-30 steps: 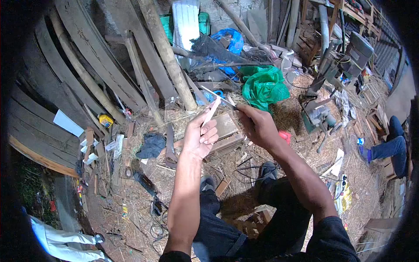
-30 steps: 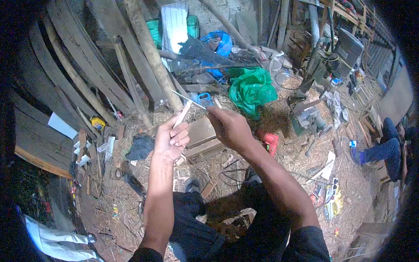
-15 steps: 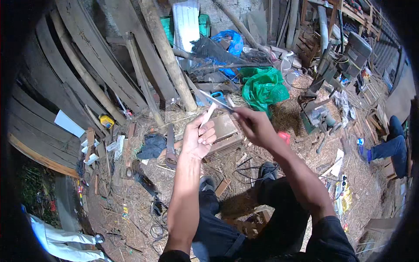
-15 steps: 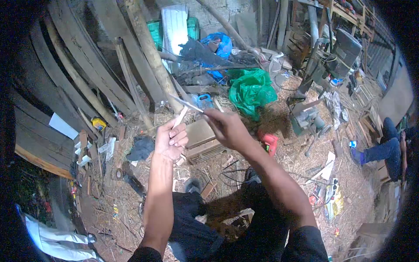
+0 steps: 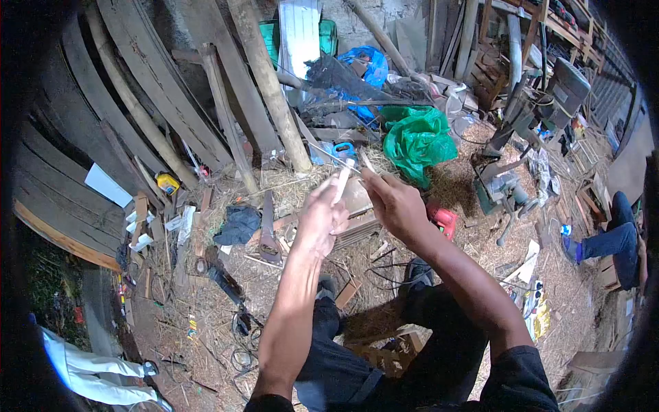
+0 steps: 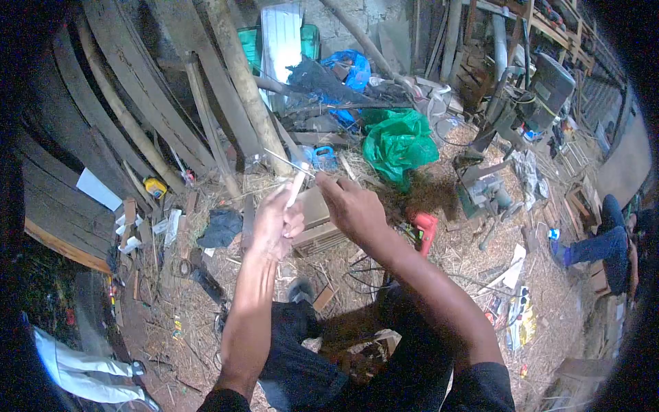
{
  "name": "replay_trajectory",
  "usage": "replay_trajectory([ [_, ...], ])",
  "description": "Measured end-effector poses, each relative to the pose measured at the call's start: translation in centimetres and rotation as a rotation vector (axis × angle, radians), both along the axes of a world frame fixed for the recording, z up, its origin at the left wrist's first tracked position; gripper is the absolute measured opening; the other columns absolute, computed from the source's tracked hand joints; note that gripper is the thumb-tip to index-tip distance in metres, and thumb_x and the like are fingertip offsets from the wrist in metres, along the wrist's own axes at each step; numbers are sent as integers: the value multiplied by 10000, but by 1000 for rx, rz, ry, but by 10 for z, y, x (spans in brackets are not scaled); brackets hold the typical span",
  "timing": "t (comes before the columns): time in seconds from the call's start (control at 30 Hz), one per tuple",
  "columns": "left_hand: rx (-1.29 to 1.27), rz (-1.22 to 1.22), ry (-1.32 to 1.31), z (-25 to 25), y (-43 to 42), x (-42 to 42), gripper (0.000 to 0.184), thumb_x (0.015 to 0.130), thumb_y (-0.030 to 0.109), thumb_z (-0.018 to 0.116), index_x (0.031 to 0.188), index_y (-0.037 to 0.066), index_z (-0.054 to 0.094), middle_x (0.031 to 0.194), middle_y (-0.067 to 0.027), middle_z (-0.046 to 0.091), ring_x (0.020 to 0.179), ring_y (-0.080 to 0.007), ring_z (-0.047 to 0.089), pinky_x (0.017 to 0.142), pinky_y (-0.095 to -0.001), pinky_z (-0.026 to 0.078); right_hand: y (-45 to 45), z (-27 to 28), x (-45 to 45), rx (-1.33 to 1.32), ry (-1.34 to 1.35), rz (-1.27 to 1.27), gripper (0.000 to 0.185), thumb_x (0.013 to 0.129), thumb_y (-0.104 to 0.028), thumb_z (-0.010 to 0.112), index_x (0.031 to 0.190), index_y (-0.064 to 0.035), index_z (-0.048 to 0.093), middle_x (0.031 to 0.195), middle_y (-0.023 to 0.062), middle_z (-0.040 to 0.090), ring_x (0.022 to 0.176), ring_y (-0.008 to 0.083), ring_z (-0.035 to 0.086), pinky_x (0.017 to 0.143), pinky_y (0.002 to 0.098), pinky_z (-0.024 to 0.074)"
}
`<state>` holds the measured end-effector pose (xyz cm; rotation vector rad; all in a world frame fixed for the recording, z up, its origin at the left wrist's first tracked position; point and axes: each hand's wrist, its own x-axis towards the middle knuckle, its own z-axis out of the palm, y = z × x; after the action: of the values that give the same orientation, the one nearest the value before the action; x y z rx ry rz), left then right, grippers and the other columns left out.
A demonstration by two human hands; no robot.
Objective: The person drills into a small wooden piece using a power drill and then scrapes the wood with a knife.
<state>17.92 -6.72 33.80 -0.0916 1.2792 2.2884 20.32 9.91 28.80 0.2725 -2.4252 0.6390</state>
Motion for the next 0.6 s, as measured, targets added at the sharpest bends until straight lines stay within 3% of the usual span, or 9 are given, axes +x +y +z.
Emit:
replay_trajectory([
  [0.07,-79,21,8,-2,7,3,260,1047,236,449,1247,95,533,559,68,356,401,-35,267,370,-200,212,-2,5,-4,33,-13,2,383,912,-171,585,1292,-196,542,810,115,605,600,362,630,490,478,501],
  [0.17,26,32,-9,-8,0,-5,309,1031,227,479,1296,76,525,573,64,368,406,-34,273,369,-198,218,-2,1,-9,35,-4,9,351,897,-145,649,1245,-148,610,734,122,554,606,351,600,527,460,485],
  [0.2,116,4,-24,-11,-5,-8,364,1012,212,491,1333,40,506,593,57,382,413,-34,284,367,-199,219,-1,2,-8,44,-21,9,362,898,-147,647,1257,-155,605,764,126,576,625,350,613,533,456,493],
  [0.37,347,129,-137,-17,-38,-42,225,1042,178,396,1117,16,533,547,78,341,381,-43,276,355,-213,238,18,-1,2,107,-163,-1,397,909,-161,632,1303,-186,589,961,158,668,767,359,675,594,440,539],
  [0.4,424,118,-67,-14,-53,-50,228,1045,182,390,1129,20,527,548,75,344,381,-43,276,355,-214,240,30,4,4,217,-427,-37,349,932,-183,612,1282,-190,609,1037,183,679,844,387,682,647,451,557],
  [0.43,506,104,8,-10,-61,-56,231,1049,186,385,1141,24,521,548,73,347,381,-43,275,355,-214,241,39,0,2,55,-251,-3,314,929,-173,614,1243,-163,610,984,175,681,810,377,682,638,445,552],
  [0.5,400,134,40,-13,-57,-61,249,1055,198,372,1213,68,514,557,66,358,388,-40,278,359,-211,244,53,-12,-7,-247,109,65,248,923,-154,618,1167,-109,611,877,158,687,740,358,683,620,434,541],
  [0.53,417,112,37,-16,-53,-60,251,1057,202,369,1224,84,515,562,65,361,391,-40,278,359,-211,245,48,7,0,-349,-21,-57,233,901,-124,663,1116,-45,618,856,179,678,706,338,675,618,385,532],
  [0.6,412,88,31,-13,-38,-49,287,1053,165,354,1284,124,518,561,67,346,379,-46,273,361,-207,246,27,33,6,-430,21,-10,236,902,-142,679,1099,-25,622,838,184,668,685,321,666,616,366,526],
])
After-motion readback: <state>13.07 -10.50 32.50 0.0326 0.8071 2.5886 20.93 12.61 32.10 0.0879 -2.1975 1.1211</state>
